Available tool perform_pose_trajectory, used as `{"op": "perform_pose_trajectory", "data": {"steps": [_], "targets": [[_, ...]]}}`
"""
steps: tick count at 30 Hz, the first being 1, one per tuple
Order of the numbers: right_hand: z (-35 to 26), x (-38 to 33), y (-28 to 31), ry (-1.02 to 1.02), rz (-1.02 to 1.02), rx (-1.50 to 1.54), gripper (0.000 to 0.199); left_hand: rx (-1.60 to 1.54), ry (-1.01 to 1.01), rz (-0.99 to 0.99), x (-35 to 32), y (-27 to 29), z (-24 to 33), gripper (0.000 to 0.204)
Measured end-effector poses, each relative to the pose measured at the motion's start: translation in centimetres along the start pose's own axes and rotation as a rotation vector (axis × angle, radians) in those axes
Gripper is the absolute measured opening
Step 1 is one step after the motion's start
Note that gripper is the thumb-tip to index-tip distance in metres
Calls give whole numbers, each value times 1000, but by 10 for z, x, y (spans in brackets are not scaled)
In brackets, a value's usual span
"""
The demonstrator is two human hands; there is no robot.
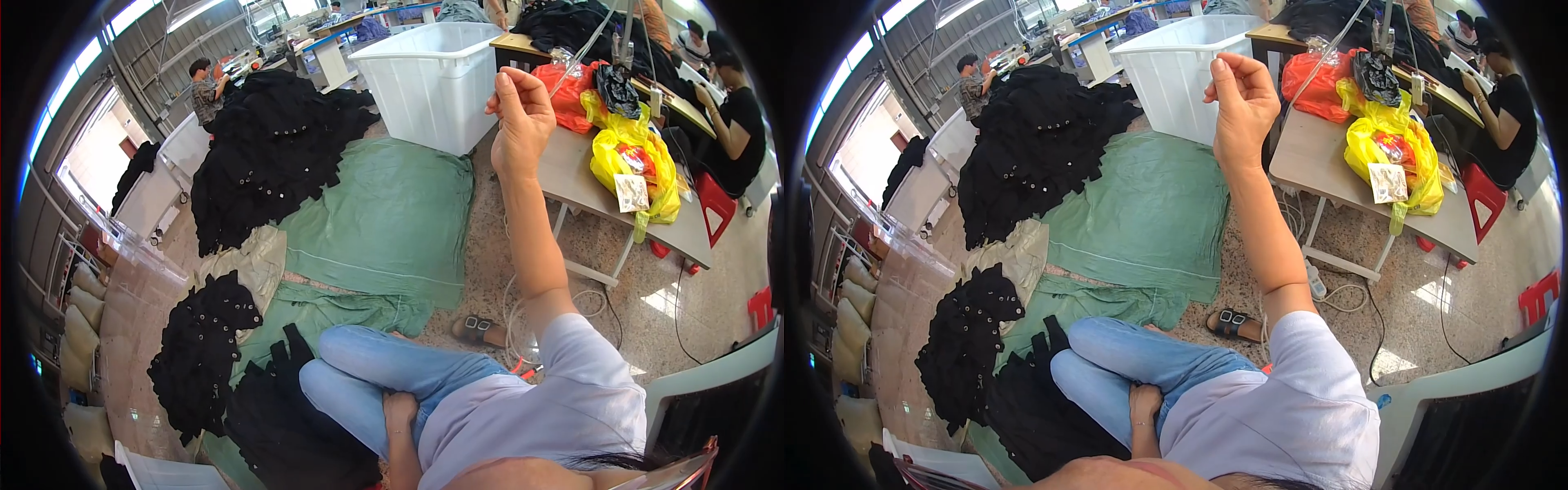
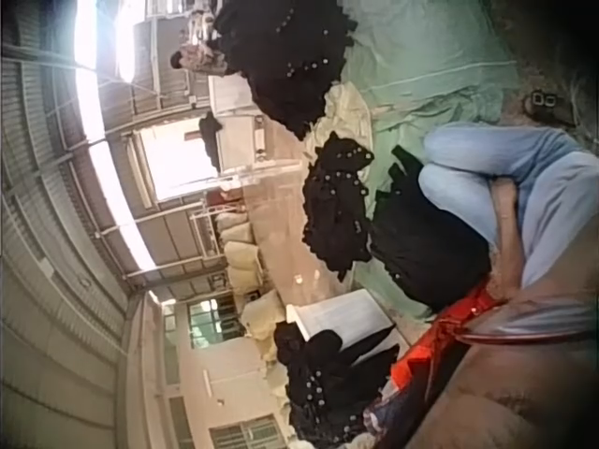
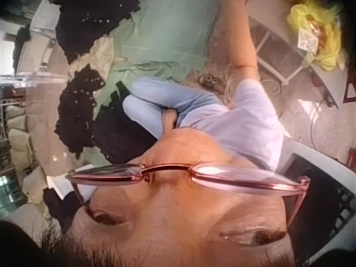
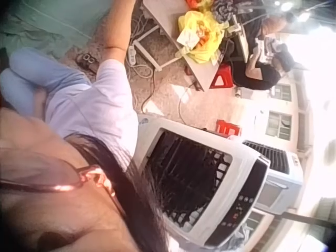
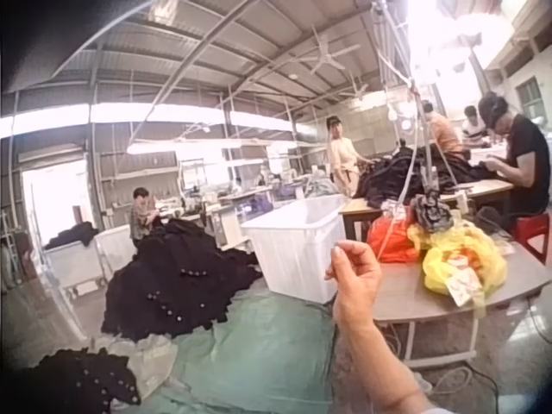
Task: Inspecting black sweaters for quality control, checking buttons and tags.
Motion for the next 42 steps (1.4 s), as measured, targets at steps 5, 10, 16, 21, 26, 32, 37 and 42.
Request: {"op": "perform_pose_trajectory", "data": {"steps": [5, 10, 16, 21, 26, 32, 37, 42], "targets": [[4, 6, -5, -24, -32, 26, 14, -19, 14, 15, -4, 17, 0, 22], [-1, 14, 7, 11, -21, -5, 13, -21, 12, -21, 0, 16, 0, 22], [6, 9, -16, -43, -212, -193, 34, -19, 57, -60, -5, 16, -4, 23], [6, -1, -46, 79, -512, -516, 85, -14, 79, -96, -3, 18, -6, 24], [11, 11, -27, 12, -387, -427, 105, -16, 96, -128, 0, 22, -7, 25], [18, 7, -20, -96, -302, -352, 112, -18, 91, -181, 1, 68, 5, 23], [25, -2, -18, 0, -276, -365, 104, -30, 101, -109, -2, 27, -4, 22], [66, -120, -24, -189, -611, -441, 94, -19, 71, -124, 1, 18, -4, 22]]}}
Point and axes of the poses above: each hand's wrist, its own x-axis towards the middle knuckle, its own y-axis out of the back of the hand, z = x × y, the point moved 9 cm from there along x, towards the middle knuckle, and after that the axes turned 3 degrees about y, right-handed, at the moved point
